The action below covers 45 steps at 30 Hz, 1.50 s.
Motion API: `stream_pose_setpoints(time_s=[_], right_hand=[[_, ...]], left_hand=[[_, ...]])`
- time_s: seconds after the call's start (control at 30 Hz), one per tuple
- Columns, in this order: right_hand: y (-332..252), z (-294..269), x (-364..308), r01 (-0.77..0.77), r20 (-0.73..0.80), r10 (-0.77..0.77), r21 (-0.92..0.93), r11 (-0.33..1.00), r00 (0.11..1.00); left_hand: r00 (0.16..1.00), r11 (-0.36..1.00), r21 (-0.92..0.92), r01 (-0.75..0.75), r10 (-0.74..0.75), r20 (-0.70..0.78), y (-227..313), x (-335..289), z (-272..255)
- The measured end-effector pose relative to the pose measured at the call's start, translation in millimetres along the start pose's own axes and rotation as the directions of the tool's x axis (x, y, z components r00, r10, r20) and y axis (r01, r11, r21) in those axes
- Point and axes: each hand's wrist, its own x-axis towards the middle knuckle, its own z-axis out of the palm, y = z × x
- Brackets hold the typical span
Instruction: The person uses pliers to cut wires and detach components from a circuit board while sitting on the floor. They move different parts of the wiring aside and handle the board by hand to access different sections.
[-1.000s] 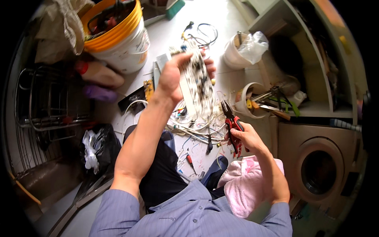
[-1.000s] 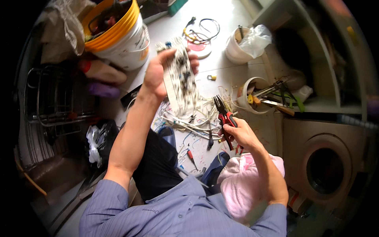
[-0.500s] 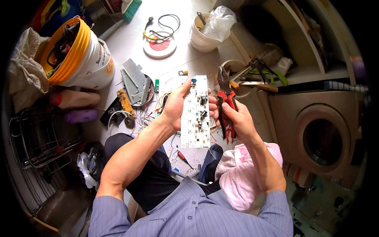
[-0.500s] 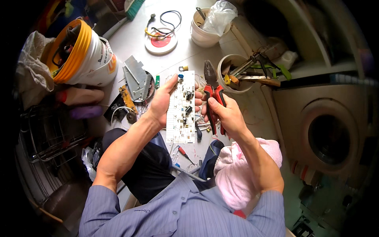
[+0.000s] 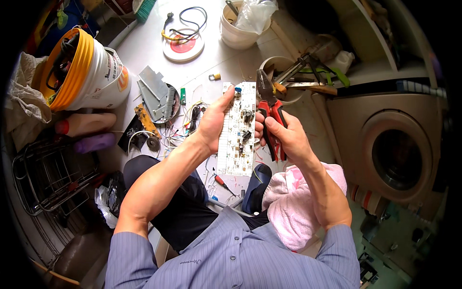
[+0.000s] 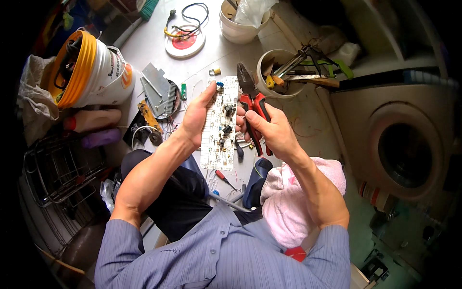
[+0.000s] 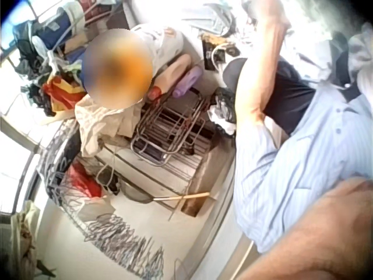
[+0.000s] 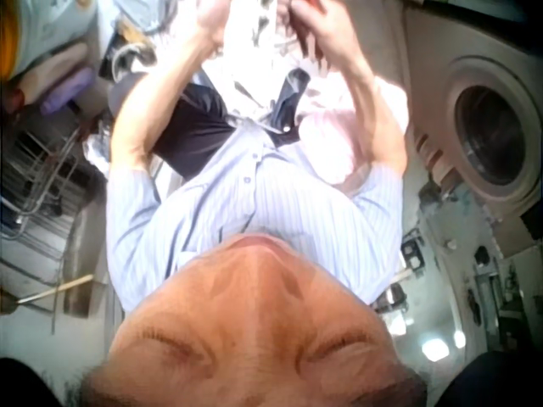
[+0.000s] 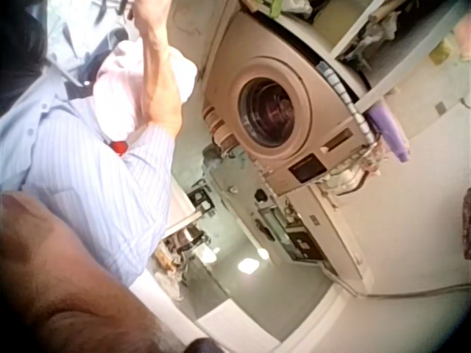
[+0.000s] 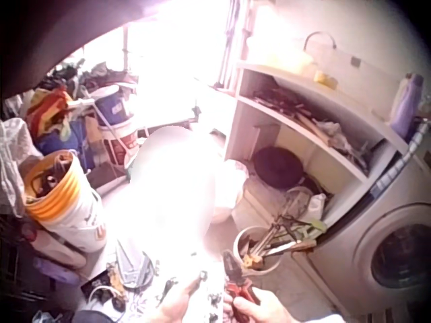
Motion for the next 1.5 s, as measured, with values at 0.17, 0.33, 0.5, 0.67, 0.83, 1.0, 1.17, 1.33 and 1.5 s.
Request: stream_pose_setpoints(time_s=[0.17,0.33,0.5,0.67,0.83,1.0,1.17,1.33,1.5], right_hand=[[7.4,-5.9,-2.0,0.003,-0.045,-0.004,-0.028,1.000,0.999],[4.2,-2.3,-1.6,0.006,-0.068,-0.011,-0.078,0.997,0.998],[-0.3,1.0,-4.7,0.006,-0.080,-0.014,-0.101,0.995,0.997],[-1.1,-0.7,-5.3,-0.003,-0.061,-0.001,-0.067,0.998,0.998],[-3.6,0.2,-5.1,-0.006,-0.056,0.003,-0.063,0.998,0.998],[-1.4,-2.2,-4.0,-0.018,-0.073,0.013,-0.070,0.997,0.997],[-1.7,0.7,-4.6,-0.012,-0.095,0.002,-0.101,0.995,0.995],[-4.2,4.1,-7.5,0.026,-0.088,-0.041,-0.162,0.986,0.995],[-4.6,4.1,-7.9,0.048,-0.078,-0.068,-0.229,0.972,0.995]], left_hand=[[1.000,1.000,-0.008,0.022,-0.022,-0.009,-5.6,6.3,-2.8],[1.000,0.999,0.051,-0.005,0.006,-0.023,-4.0,5.9,-1.3],[0.998,0.997,0.078,0.031,-0.034,0.045,-7.8,3.7,-6.4],[1.000,0.997,0.073,-0.004,0.003,0.009,-10.7,6.6,-9.2],[0.999,0.998,0.068,0.013,-0.015,0.033,-10.9,8.0,-13.9],[0.998,0.998,0.055,0.034,-0.037,0.057,-12.2,11.4,-17.2],[1.000,0.997,0.083,0.002,-0.004,0.022,-13.0,12.5,-19.2],[0.999,0.988,0.147,-0.038,0.042,-0.027,-12.4,8.6,-13.3],[0.998,0.981,0.185,-0.062,0.066,-0.013,-12.6,10.1,-16.9]])
